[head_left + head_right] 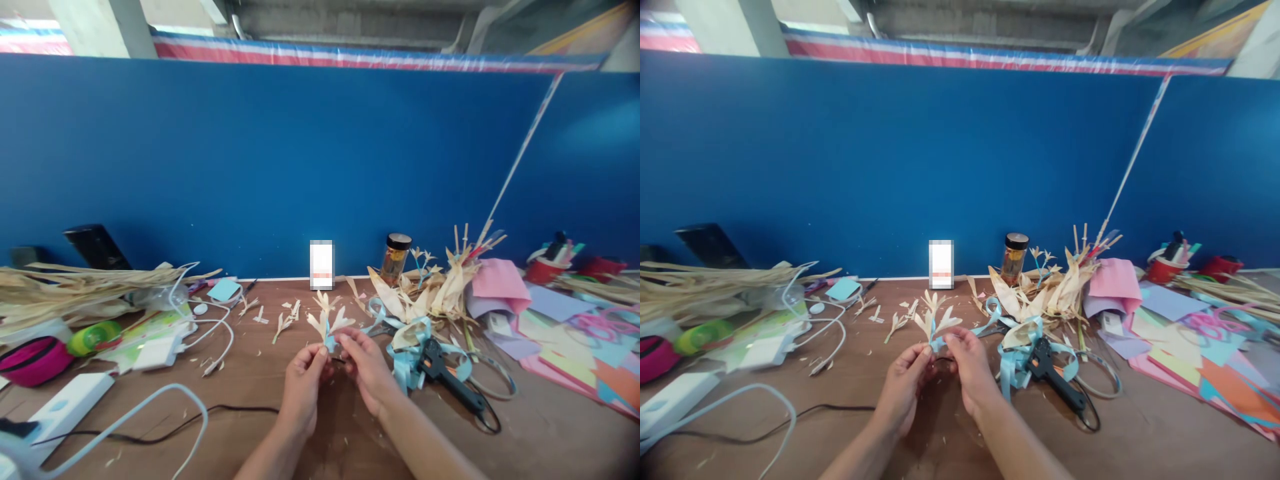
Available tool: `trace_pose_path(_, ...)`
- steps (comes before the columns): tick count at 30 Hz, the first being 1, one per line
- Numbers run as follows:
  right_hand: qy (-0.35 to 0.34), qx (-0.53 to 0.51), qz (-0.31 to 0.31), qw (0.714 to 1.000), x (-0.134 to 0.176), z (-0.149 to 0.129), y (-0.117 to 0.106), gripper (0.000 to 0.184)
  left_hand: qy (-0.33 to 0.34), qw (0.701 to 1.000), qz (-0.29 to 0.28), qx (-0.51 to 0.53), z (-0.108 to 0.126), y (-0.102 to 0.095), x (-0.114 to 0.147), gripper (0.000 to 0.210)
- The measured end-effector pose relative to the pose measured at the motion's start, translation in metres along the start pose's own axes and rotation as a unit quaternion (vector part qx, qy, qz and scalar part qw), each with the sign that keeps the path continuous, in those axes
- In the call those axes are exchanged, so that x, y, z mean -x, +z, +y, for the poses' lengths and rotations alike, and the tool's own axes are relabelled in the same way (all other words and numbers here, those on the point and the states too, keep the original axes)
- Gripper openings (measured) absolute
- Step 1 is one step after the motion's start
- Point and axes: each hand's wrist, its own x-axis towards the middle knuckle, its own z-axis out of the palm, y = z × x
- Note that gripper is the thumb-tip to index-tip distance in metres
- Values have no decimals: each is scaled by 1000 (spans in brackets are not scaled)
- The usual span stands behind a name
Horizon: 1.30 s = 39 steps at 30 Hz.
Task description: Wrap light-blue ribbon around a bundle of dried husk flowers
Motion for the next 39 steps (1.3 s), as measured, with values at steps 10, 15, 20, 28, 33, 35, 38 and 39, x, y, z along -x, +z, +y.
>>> trace_pose_path(10, -329, 336, -25, 882, 21, -15, 6, 14, 62, 995, 8, -77, -7, -5, -1, 28)
trace_pose_path(15, -325, 324, -27, 888, 17, -11, 6, 15, 98, 987, -8, -125, -6, -4, 1, 25)
trace_pose_path(20, -307, 315, -18, 898, 16, -7, 5, 11, 157, 969, -3, -191, 1, 1, 5, 22)
trace_pose_path(28, -250, 291, -9, 923, 13, -8, 4, 8, 180, 952, 18, -248, 1, 1, 6, 18)
trace_pose_path(33, -245, 274, -13, 930, 14, -9, 4, 9, 193, 947, 32, -254, 4, 2, 7, 15)
trace_pose_path(35, -236, 263, -17, 935, 14, -9, 5, 10, 193, 950, 38, -243, 5, 2, 8, 14)
trace_pose_path(38, -218, 234, -19, 947, 13, -7, 5, 10, 195, 950, 44, -240, 6, 3, 8, 13)
trace_pose_path(39, -213, 225, -19, 950, 13, -6, 5, 10, 198, 948, 44, -245, 7, 4, 8, 13)
